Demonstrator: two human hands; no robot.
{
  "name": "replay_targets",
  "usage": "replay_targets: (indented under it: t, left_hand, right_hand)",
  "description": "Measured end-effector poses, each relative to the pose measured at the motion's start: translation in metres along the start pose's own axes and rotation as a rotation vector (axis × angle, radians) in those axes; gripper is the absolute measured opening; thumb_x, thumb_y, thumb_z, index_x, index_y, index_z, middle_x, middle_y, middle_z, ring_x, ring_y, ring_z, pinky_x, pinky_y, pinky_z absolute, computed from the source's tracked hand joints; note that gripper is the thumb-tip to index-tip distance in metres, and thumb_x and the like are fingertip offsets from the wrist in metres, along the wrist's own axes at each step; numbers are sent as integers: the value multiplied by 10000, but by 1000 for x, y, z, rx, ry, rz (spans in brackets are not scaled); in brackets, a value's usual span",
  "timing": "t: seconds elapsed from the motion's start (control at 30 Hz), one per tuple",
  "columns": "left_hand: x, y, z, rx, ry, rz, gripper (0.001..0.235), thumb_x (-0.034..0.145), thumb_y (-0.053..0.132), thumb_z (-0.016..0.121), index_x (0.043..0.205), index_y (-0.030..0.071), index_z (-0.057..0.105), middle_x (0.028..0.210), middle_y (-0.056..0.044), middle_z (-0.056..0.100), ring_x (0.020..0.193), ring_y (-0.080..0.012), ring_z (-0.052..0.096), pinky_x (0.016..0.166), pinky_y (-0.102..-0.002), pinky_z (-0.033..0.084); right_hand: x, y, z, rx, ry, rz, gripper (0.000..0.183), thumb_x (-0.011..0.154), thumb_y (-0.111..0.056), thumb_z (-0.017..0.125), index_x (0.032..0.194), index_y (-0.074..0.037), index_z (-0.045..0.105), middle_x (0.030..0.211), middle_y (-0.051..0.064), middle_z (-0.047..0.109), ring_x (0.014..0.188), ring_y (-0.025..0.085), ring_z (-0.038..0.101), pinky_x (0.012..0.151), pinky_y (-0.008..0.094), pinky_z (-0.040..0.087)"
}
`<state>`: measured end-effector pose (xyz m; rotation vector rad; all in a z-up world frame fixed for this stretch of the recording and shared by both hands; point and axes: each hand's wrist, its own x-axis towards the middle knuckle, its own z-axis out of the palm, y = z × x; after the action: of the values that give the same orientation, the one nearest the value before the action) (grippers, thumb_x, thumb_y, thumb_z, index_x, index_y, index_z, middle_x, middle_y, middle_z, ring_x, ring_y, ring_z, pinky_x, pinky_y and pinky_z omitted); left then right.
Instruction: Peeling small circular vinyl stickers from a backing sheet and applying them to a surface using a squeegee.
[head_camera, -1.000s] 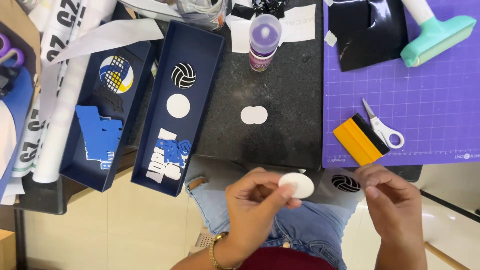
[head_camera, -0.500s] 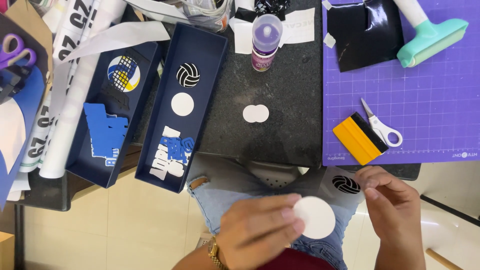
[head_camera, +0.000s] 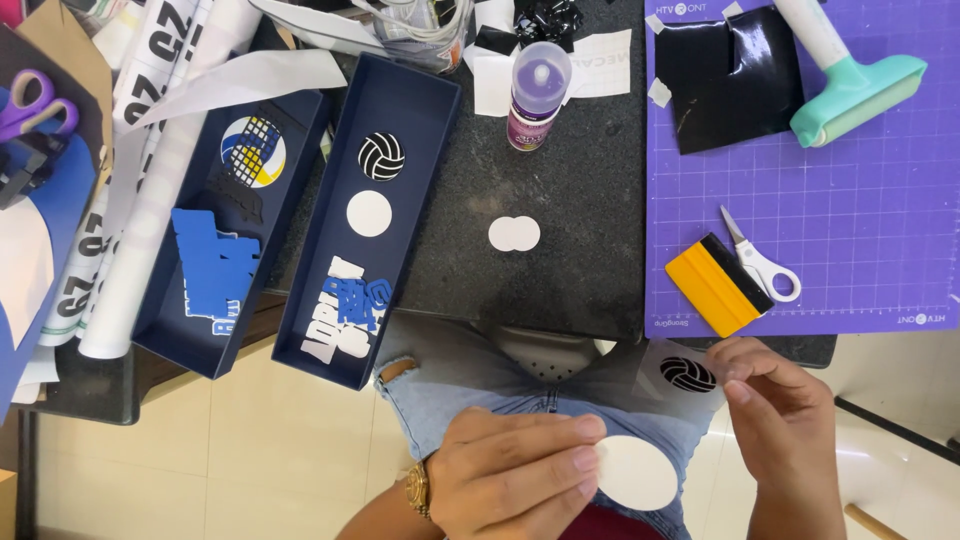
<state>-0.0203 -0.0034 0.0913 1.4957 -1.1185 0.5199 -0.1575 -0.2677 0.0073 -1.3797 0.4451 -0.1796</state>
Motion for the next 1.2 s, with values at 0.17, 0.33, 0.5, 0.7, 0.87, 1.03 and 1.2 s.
replay_targets:
  t: [0.17, 0.33, 0.5, 0.7, 0.87, 1.03, 1.2]
  left_hand:
    - [-18, -28, 8, 94, 7, 78, 92, 909, 1, 779, 930, -22, 693, 993, -178, 725, 883, -329, 814, 738, -336, 773]
    - [-73, -99, 29, 352, -371, -121, 47, 983, -122, 638, 986, -79, 657, 1139, -210, 692, 1026, -311, 749, 854, -359, 652]
    - [-92, -115, 42, 396, -450, -112, 88, 971, -104, 669, 955, -17, 662, 1120, -146, 697, 1066, -265, 745, 844, -327, 633]
    - [-88, -115, 40, 324, -462, -140, 73, 984, -102, 640, 995, -54, 695, 1137, -188, 702, 1116, -345, 713, 934, -403, 626]
    - [-91, -109, 48, 504, -567, -184, 232, 1013, 131, 720, 1240, 120, 674, 1317, -77, 642, 1109, -292, 657, 893, -416, 584]
    - [-107, -99, 40, 557, -715, -123, 398, 995, 347, 772, 1337, 168, 671, 1443, -29, 617, 1323, -250, 605, 1057, -481, 517]
    - [-112, -96, 38, 470, -682, -185, 375, 1039, 320, 705, 1366, 151, 634, 1455, -62, 601, 1344, -285, 599, 1102, -474, 487]
  right_hand:
    - [3, 0, -5, -28, 14, -18, 81, 960, -55, 644, 1016, -95, 686, 971, 48, 656, 1010, 214, 626, 1030, 391, 521]
    - [11, -8, -16, -95, 100, -72, 74, 1003, -64, 622, 1054, -90, 669, 1013, 16, 667, 1058, 164, 640, 1145, 382, 569]
    - [10, -8, -28, -125, 156, -60, 72, 1004, -57, 630, 1045, -108, 660, 980, -1, 645, 1032, 156, 612, 1073, 338, 541]
    - [15, -4, -24, -122, 135, -46, 62, 1001, -61, 631, 1042, -99, 659, 985, 6, 648, 1043, 167, 621, 1091, 356, 547]
    - [15, -5, -24, -125, 133, -38, 49, 1014, -59, 625, 1043, -90, 649, 979, 19, 631, 1041, 175, 614, 1103, 355, 552]
    - [17, -3, -25, -118, 132, -34, 57, 1004, -67, 635, 1042, -103, 658, 982, -1, 639, 1046, 166, 611, 1101, 370, 552]
    - [19, 2, -15, -57, 64, -43, 116, 973, -44, 647, 1062, -110, 681, 1007, 7, 671, 1034, 149, 633, 1091, 347, 564]
